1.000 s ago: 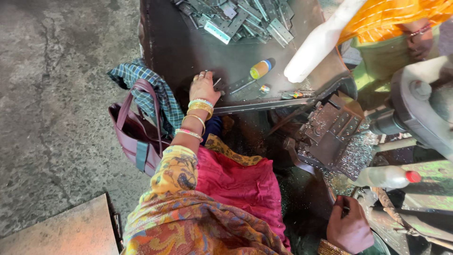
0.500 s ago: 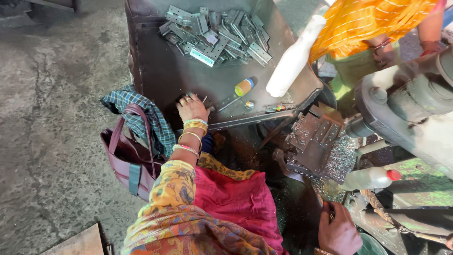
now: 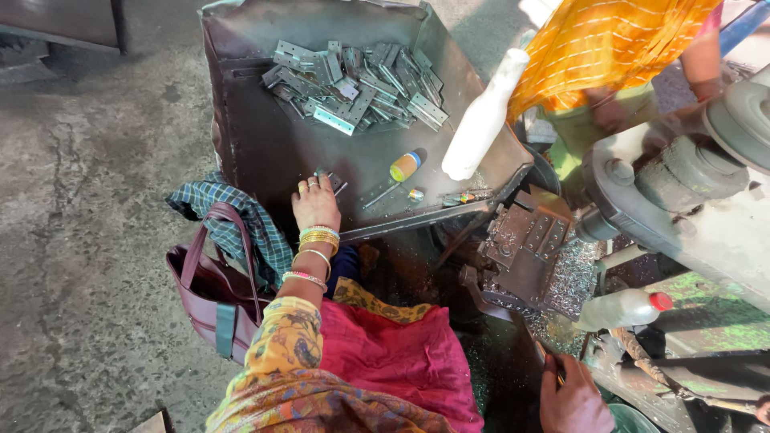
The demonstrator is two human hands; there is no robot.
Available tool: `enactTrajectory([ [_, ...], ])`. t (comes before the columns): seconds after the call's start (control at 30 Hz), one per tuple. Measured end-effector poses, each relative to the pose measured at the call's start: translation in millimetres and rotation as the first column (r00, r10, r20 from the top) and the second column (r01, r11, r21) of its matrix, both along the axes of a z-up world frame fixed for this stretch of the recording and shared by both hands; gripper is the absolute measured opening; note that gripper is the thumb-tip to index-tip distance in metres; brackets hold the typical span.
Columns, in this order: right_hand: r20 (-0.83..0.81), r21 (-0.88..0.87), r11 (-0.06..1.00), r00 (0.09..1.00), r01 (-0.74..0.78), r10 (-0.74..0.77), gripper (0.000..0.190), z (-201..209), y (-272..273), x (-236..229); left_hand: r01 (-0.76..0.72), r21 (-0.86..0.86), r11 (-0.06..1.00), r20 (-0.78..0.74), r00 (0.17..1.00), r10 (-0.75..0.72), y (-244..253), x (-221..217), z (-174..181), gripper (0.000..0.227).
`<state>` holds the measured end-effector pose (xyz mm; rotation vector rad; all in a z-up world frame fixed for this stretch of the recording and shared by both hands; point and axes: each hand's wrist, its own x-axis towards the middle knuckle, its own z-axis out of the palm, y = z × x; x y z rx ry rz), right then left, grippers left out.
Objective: The person repeatedly picks up small metal plates from a bin, places them under a drill press, operates the machine to drill holes, and then removes the finished plates. This cycle is performed continuously throughout the clip.
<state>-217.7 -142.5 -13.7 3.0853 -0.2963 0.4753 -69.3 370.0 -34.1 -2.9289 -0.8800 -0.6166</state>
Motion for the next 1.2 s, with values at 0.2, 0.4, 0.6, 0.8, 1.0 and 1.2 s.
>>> enactTrajectory([
  [0.2, -0.036, 0.002, 1.000, 0.999, 0.026, -0.025, 0.027, 1, 4, -2, 0.012, -0.033, 0.999, 0.043, 0.999, -0.010, -13, -19, 33, 0.051],
  [0.4, -0.024, 0.086, 0.996, 0.999, 0.038, -0.036, 0.025, 10, 14, -8, 0.042, -0.022, 0.999, 0.145, 0.989, -0.038, -16, -25, 35, 0.053],
  [0.6, -0.059, 0.128, 0.991, 0.998, 0.032, -0.025, 0.023, 18, 18, -9, -0.001, -0.211, 0.977, 0.112, 0.993, 0.025, 2, -9, 4, 0.028],
  [0.8, -0.067, 0.132, 0.990, 0.997, 0.045, -0.036, 0.023, 22, 22, -11, -0.007, -0.207, 0.978, 0.149, 0.988, 0.038, 10, -3, -9, 0.026],
  [1.0, -0.086, 0.125, 0.991, 0.996, 0.037, -0.026, 0.024, 23, 24, -14, 0.087, -0.184, 0.979, -0.017, 0.996, -0.092, -6, -28, 34, 0.049],
  [1.2, -0.118, 0.140, 0.988, 0.992, 0.069, -0.052, 0.023, 21, 25, -13, 0.122, -0.202, 0.972, -0.138, 0.979, -0.152, -4, -28, 38, 0.058],
])
